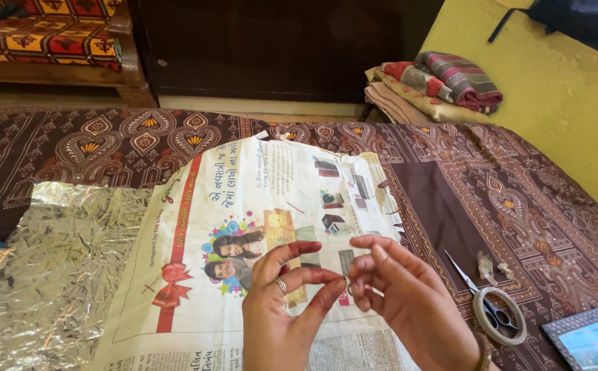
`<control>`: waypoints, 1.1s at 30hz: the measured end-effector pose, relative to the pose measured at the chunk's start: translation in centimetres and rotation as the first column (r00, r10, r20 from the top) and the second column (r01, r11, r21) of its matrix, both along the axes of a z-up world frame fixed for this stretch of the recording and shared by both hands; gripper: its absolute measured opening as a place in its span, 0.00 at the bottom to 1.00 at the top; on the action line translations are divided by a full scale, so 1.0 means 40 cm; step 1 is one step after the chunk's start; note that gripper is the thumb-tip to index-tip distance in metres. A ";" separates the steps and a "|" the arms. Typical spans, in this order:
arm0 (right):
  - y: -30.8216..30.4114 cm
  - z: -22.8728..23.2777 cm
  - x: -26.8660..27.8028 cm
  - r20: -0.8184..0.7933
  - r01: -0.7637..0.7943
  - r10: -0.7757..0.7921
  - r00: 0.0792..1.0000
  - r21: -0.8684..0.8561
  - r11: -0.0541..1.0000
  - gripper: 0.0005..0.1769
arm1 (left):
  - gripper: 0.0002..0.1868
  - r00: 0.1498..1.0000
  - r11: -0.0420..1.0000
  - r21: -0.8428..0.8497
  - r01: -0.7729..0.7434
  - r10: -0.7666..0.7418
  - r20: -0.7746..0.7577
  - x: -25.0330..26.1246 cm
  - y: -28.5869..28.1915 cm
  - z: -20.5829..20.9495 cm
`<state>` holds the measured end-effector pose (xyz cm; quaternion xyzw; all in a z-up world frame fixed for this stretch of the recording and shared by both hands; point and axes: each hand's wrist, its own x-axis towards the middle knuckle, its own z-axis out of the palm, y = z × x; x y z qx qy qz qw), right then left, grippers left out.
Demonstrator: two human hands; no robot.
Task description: The person handles a framed picture, turns it over to show the back, then places it aside. They then fold a newspaper sheet and apply tape to secure the folds, preparing it for wrapping.
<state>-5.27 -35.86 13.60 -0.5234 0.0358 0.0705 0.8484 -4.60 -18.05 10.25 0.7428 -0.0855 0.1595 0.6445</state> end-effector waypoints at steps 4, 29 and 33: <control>-0.017 0.018 0.014 -0.067 0.182 -0.182 0.981 -0.001 0.983 0.19 | 0.07 0.999 1.000 -0.013 0.009 -0.010 -0.049 0.004 0.006 -0.010; -0.006 0.018 -0.001 0.032 -0.113 0.192 0.981 -0.710 0.695 0.06 | 0.11 0.947 0.948 -0.238 0.210 -0.257 -0.191 0.023 0.001 -0.084; -0.129 0.023 0.034 -0.147 -0.199 0.143 0.979 -0.857 0.476 0.11 | 0.18 0.961 0.979 -0.148 0.138 -0.169 -0.220 0.037 0.017 -0.100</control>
